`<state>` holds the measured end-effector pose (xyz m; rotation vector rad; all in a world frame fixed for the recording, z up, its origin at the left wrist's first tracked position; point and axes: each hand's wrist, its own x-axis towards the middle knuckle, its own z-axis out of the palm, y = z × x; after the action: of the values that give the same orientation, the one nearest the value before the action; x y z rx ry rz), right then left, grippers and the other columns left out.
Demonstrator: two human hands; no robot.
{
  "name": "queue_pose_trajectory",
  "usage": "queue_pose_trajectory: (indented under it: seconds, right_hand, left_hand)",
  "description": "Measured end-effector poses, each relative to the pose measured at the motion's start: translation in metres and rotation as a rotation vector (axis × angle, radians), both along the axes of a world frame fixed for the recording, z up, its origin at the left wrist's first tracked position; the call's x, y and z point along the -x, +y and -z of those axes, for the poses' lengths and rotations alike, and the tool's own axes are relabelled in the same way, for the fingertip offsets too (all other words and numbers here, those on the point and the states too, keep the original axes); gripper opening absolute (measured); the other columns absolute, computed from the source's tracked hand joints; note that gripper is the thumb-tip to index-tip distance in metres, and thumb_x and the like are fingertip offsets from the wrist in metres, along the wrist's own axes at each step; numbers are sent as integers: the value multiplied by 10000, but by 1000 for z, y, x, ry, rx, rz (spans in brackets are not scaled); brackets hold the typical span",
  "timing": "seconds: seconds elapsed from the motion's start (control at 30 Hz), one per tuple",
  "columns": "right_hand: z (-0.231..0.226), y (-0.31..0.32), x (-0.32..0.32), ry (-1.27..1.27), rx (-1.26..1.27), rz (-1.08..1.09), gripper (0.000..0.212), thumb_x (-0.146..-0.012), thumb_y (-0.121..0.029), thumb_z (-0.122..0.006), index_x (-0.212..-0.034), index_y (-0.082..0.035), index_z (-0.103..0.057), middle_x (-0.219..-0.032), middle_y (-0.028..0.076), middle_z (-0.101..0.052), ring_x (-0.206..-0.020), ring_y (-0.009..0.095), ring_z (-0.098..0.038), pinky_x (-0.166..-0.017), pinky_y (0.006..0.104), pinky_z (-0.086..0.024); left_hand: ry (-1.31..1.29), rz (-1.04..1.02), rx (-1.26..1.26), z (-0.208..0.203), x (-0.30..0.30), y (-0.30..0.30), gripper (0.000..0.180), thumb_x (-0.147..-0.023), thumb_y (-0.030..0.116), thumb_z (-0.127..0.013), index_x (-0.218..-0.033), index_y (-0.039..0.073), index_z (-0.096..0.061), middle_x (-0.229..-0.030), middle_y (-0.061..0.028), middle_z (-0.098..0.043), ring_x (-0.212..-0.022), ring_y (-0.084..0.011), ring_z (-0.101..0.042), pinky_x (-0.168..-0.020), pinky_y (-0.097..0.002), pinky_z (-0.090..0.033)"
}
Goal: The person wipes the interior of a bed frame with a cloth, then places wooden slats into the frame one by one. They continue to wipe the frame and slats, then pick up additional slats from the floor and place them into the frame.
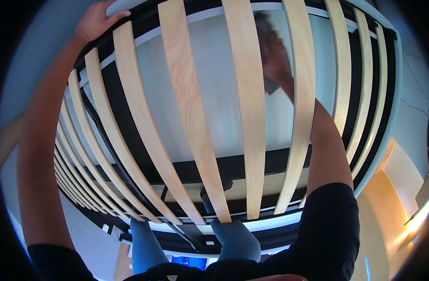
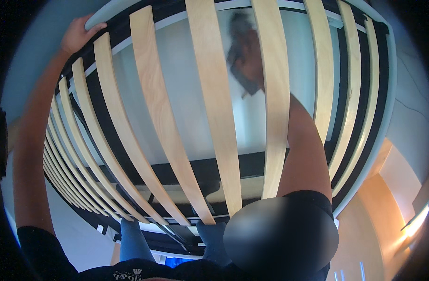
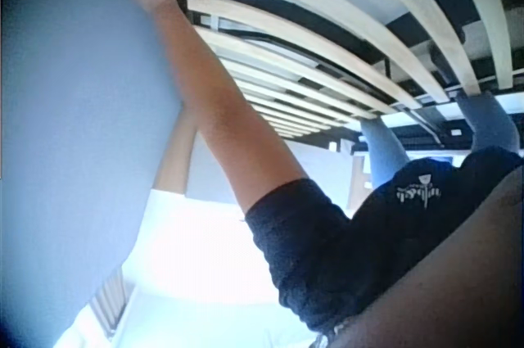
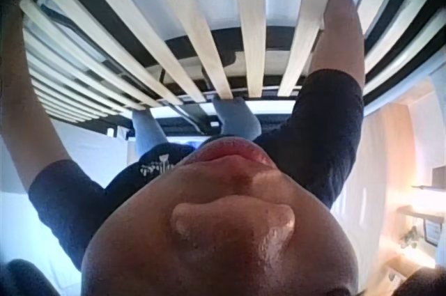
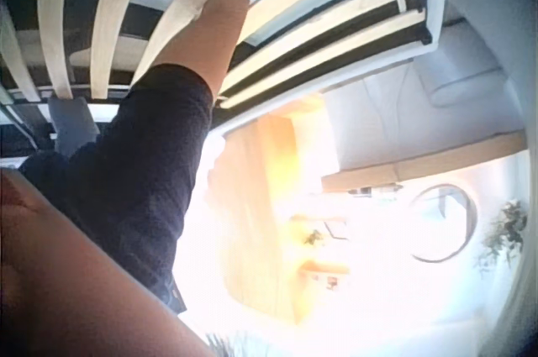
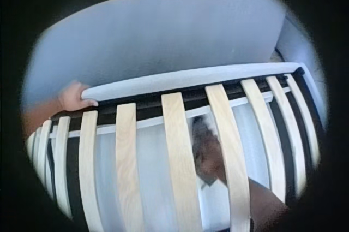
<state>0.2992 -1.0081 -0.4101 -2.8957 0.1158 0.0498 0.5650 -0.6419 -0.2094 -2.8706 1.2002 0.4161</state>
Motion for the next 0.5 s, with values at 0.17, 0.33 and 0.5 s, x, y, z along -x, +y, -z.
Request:
queue_pose_trajectory:
  seconds: [0.17,0.33,0.5]
  right_hand:
    - [-28,74,77,56,-134,-479,504,-899,-320,-555,-1314,-43,-486,-1394,195,-445,-1311,330,-402,-1090,418,-313]
    - [-34,51,154,146,-153,-544,511,-886,-314,-576,-1311,-41,-492,-1393,194,-448,-1310,336,-402,-1091,423,-315]
    - [-11,-4,151,-41,109,110,519,-874,-307,-598,-1308,-39,-498,-1391,193,-451,-1309,342,-403,-1091,429,-317]
  left_hand:
    - [-85,9,-93,-3,-7,3,607,-863,551,-590,-1201,47,-609,-1023,-209,-664,-958,-369,-638,-850,-423,-481]
    - [-48,52,143,-22,20,-20,392,-783,381,-708,-893,8,-660,-853,-233,-657,-802,-415,-629,-702,-458,-489]
    - [-45,67,156,-18,19,-12,401,-788,401,-698,-882,12,-665,-819,-231,-653,-778,-408,-631,-690,-454,-486]
